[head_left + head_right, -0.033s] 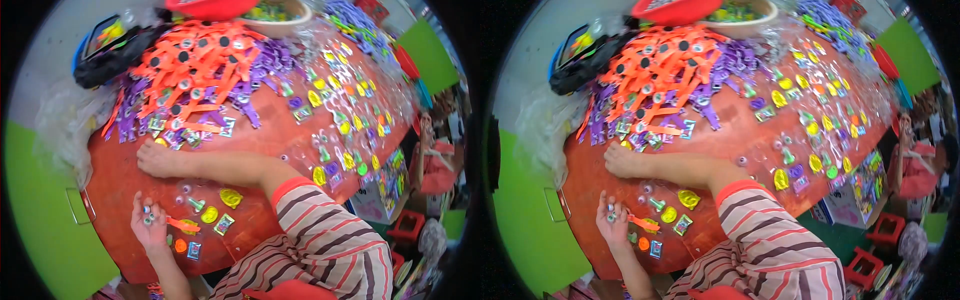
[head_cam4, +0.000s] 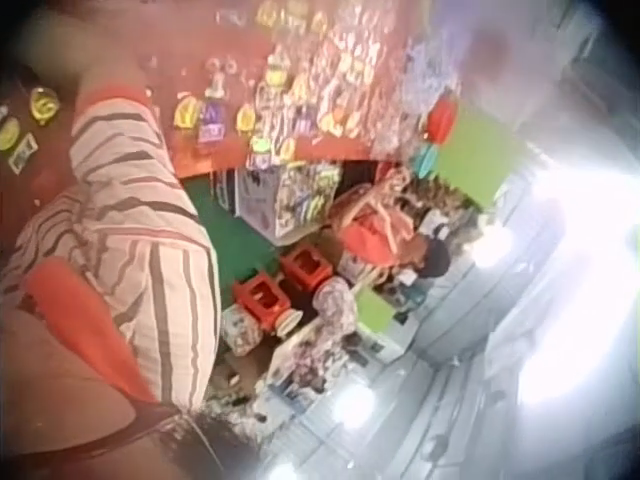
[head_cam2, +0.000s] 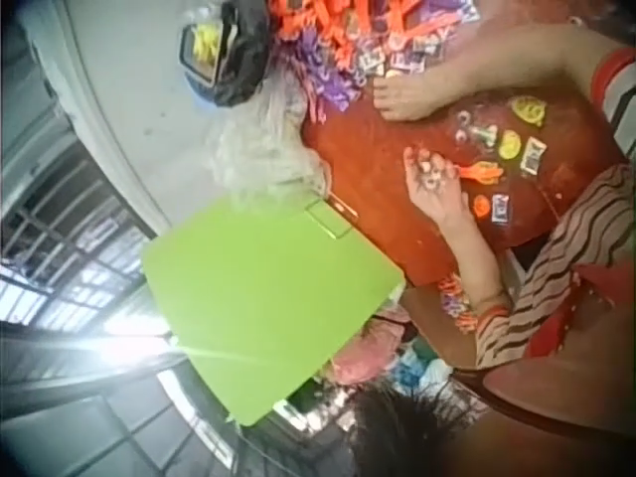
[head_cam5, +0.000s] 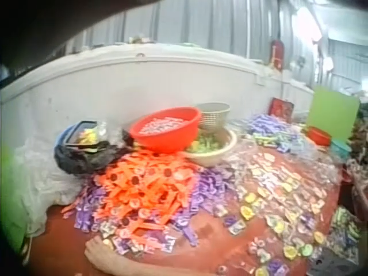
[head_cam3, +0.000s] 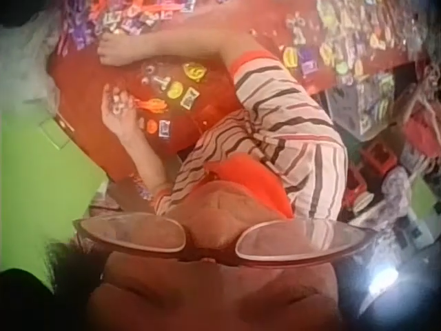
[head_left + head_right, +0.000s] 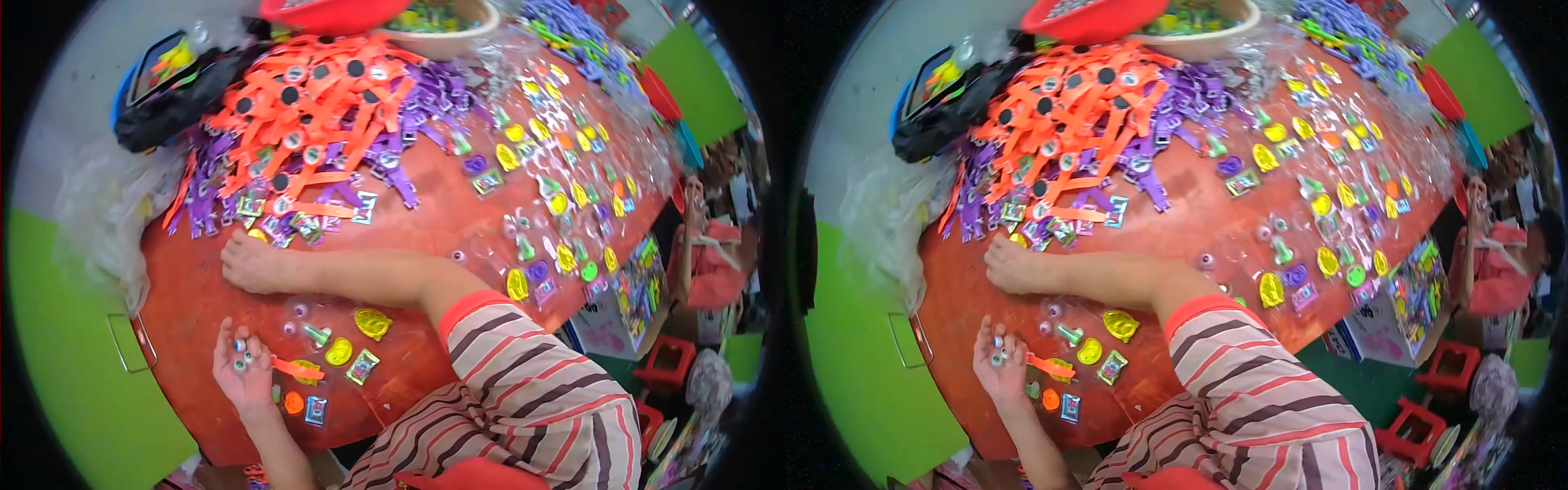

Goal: Assembling plastic toy parts on a workspace and packing them into a cardboard box.

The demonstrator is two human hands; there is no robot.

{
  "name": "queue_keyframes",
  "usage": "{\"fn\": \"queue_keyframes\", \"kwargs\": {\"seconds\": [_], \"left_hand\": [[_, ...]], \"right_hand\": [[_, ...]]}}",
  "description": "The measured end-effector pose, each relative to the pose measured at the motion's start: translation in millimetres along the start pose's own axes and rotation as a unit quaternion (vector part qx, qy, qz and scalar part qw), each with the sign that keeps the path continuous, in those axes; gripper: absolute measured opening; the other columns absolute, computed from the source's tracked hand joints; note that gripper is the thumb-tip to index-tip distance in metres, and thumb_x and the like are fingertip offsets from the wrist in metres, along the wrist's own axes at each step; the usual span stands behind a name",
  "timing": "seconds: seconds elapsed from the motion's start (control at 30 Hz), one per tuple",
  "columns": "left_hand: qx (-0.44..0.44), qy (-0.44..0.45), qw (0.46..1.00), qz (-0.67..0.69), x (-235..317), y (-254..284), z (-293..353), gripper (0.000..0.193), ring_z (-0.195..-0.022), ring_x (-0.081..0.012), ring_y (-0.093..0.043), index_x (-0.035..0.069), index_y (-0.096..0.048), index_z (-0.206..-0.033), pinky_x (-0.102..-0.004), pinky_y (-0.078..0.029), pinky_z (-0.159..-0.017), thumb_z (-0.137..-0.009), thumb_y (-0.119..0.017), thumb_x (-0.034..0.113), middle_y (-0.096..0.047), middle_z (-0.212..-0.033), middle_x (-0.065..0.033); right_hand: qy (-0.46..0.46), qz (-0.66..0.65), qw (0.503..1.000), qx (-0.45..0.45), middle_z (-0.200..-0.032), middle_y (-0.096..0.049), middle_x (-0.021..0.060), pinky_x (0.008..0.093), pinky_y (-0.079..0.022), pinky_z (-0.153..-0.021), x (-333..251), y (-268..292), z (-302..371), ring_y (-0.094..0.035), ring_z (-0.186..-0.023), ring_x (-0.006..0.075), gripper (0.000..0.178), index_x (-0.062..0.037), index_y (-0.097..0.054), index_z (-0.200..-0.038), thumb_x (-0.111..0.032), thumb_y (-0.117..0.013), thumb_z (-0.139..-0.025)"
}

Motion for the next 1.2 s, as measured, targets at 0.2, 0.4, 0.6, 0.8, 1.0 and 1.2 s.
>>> {"fn": "queue_keyframes", "kwargs": {"seconds": [0.2,0.4,0.6,0.8,1.0,1.2], "left_hand": [[0.187,0.013,0.982,-0.023,-33.4,-32.9,10.1,0.034,-0.072,-0.0196,-0.052,0.005,-0.055,-0.121,-0.0292,-0.039,-0.053,-0.088,-0.048,0.005,-0.063,-0.102,-0.0148],[0.022,0.131,0.989,0.066,-103.7,-80.7,32.5,0.033,-0.081,-0.0159,-0.056,0.004,-0.058,-0.117,-0.0282,-0.043,-0.060,-0.086,-0.049,-0.002,-0.059,-0.110,-0.0128],[0.031,0.214,0.976,0.036,-191.6,-113.1,52.6,0.028,-0.075,-0.0182,-0.062,0.004,-0.051,-0.119,-0.0289,-0.049,-0.053,-0.091,-0.050,0.005,-0.063,-0.096,-0.0095],[-0.052,0.280,0.958,0.034,-240.9,-116.8,81.6,0.024,-0.076,-0.0236,-0.063,0.003,-0.053,-0.117,-0.0335,-0.049,-0.058,-0.093,-0.048,0.003,-0.064,-0.106,-0.0153],[-0.031,0.254,0.966,0.030,-241.3,-103.4,91.2,0.025,-0.080,-0.0258,-0.065,0.002,-0.053,-0.117,-0.0358,-0.053,-0.062,-0.092,-0.048,0.003,-0.062,-0.115,-0.0176],[0.011,0.162,0.987,-0.016,-210.6,-97.1,96.5,0.027,-0.083,-0.0237,-0.064,0.002,-0.053,-0.118,-0.0362,-0.053,-0.064,-0.092,-0.048,0.003,-0.061,-0.114,-0.0164]], "right_hand": [[-0.114,0.059,0.992,0.018,-0.097,-0.059,0.0104,0.0427,-0.038,-0.086,21.2,46.4,49.4,-0.057,-0.097,0.0246,0.024,-0.0087,-0.065,-0.095,-0.024,-0.057,-0.079],[-0.252,-0.281,0.926,0.017,-0.104,-0.058,0.0107,0.0422,-0.043,-0.083,3.8,169.8,132.3,-0.058,-0.094,0.0282,0.033,-0.0062,-0.059,-0.113,-0.018,-0.062,-0.083],[-0.359,-0.314,0.877,0.053,-0.103,-0.056,0.0138,0.0385,-0.047,-0.078,-50.0,249.8,233.5,-0.058,-0.094,0.0304,0.031,-0.0039,-0.059,-0.115,-0.013,-0.061,-0.086],[-0.392,-0.012,0.917,-0.070,-0.141,-0.040,0.0187,0.0486,-0.027,-0.102,-52.5,265.3,308.8,-0.038,-0.129,0.0342,0.060,-0.0078,-0.050,-0.133,-0.034,-0.066,-0.082],[-0.414,-0.001,0.905,-0.100,-0.145,-0.038,0.0191,0.0503,-0.025,-0.106,-51.1,236.0,324.8,-0.032,-0.137,0.0341,0.062,-0.0069,-0.052,-0.131,-0.042,-0.064,-0.082],[-0.422,-0.065,0.902,-0.063,-0.148,-0.033,0.0199,0.0502,-0.023,-0.106,-66.2,213.8,295.9,-0.029,-0.138,0.0348,0.063,-0.0061,-0.043,-0.138,-0.035,-0.062,-0.086]]}}
Point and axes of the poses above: each hand's wrist, its own z-axis away from the middle knuckle, its own y-axis out of the back of the hand, x = y × z, the point moved 5 cm from there along -z, towards the middle knuckle
